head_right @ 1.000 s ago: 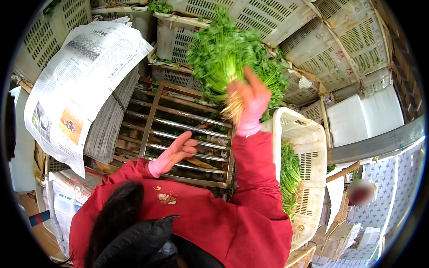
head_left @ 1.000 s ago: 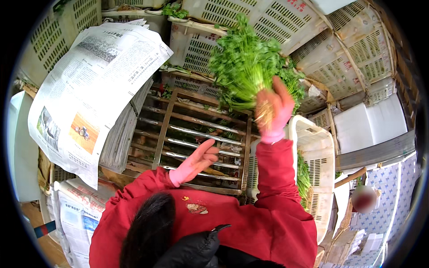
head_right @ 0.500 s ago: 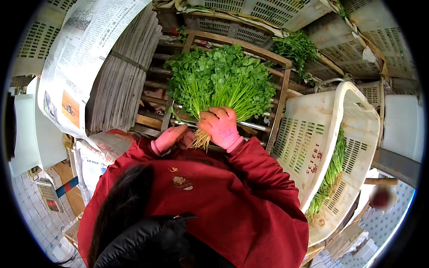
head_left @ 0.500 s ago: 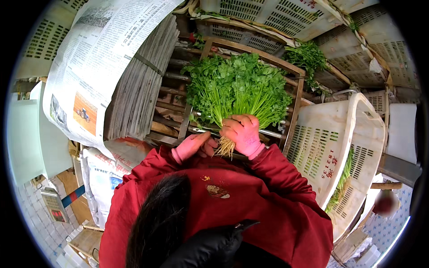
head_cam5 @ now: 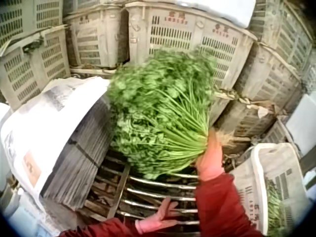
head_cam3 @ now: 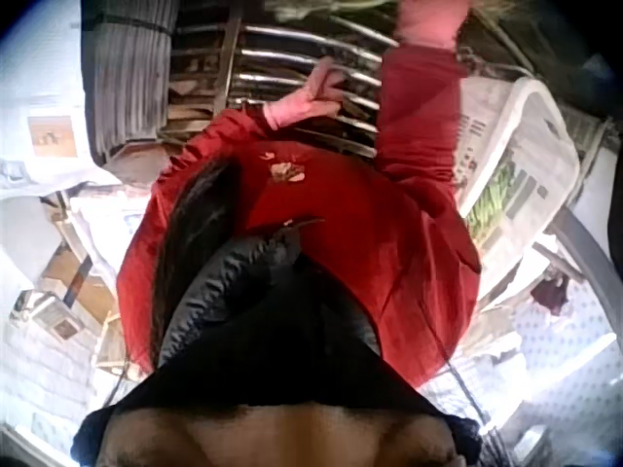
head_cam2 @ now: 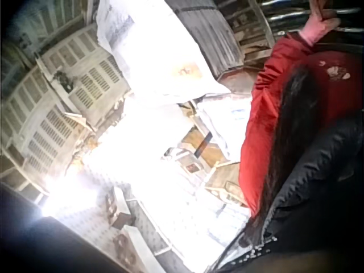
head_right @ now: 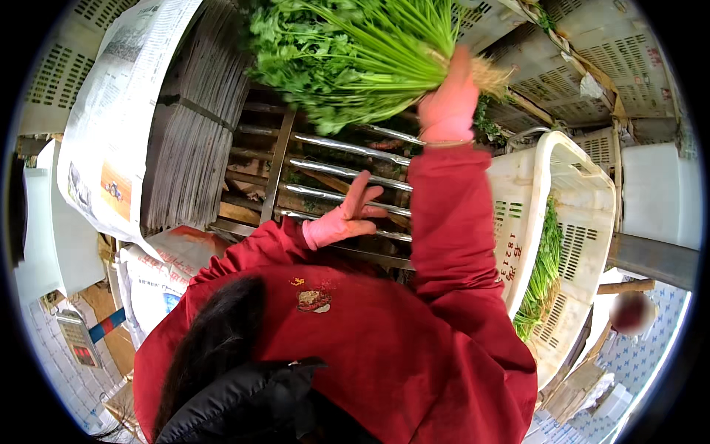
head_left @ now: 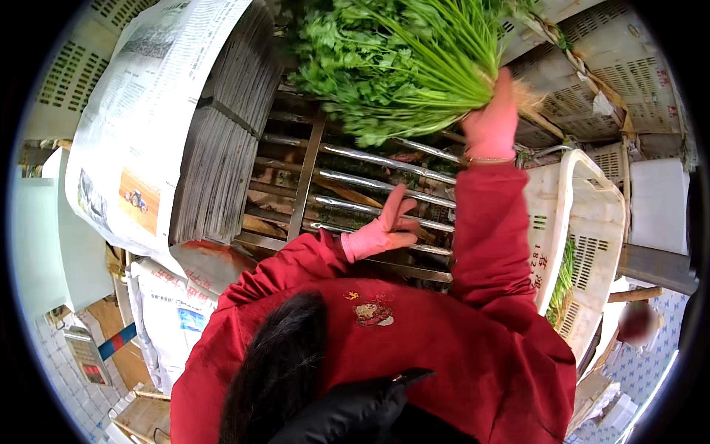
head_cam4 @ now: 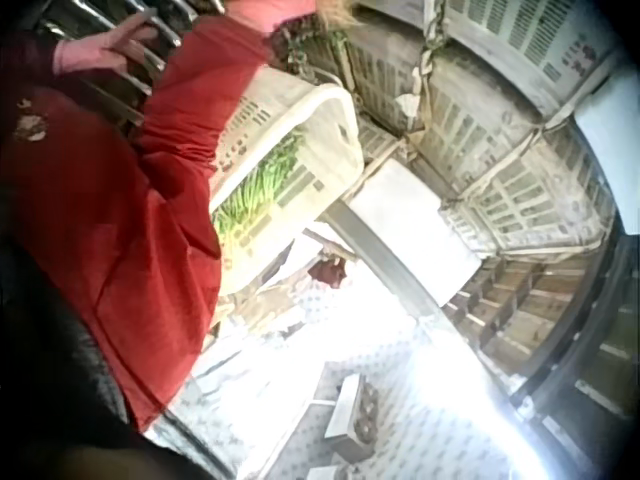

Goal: The person folds newspaper sheets and places them into a white styrofoam box. Then, the person gathers bunches of green leafy vegetables from a basket, aligns them, and places them into the box on top of the newspaper. The process repeats with additional newspaper and vegetables.

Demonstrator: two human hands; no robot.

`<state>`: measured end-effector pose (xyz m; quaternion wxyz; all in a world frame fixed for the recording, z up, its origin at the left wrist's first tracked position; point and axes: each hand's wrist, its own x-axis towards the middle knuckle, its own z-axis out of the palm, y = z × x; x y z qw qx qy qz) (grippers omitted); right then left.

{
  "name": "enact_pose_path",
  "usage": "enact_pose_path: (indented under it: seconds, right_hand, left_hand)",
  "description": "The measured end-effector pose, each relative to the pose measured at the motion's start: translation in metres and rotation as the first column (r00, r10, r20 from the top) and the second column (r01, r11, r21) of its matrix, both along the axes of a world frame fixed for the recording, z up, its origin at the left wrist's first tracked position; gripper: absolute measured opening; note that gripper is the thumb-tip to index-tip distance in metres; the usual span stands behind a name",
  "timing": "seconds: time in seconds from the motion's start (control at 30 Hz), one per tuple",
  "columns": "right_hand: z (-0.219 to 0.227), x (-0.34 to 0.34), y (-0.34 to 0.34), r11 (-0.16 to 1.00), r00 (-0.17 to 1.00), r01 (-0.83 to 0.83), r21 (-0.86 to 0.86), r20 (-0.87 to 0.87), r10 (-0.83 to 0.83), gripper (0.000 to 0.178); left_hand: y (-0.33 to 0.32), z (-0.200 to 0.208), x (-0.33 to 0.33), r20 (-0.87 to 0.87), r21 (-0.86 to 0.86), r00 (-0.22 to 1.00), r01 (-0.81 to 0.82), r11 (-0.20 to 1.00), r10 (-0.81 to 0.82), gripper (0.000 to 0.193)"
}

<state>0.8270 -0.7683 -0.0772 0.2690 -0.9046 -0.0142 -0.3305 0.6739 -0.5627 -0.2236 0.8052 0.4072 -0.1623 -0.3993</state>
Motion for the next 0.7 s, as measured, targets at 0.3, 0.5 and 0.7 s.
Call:
enact_pose_path:
  seconds: [0.3,0.5,0.7]
  right_hand:
    - [-0.189,-0.202,0.037,0.923,0.788,-0.073,0.379,-0.545,0.286,0.051]
    - [-0.142,-0.162,-0.027,0.733,0.723,0.362,0.576,-0.67,0.17,0.064]
    - [-0.189,-0.096,0.027,0.766,0.844,0.186,0.615,-0.5,0.197,0.09]
  left_hand:
    - [-0.007,-0.008,0.026,-0.057,0.491,0.579,-0.693,0.528,0.813,0.035]
    - [0.04,-0.064,0.055,-0.008,0.499,0.613,-0.682,0.535,0.79,0.053]
    - [0.03,-0.026,0.045,0.093,0.474,0.697,-0.659,0.584,0.711,0.033]
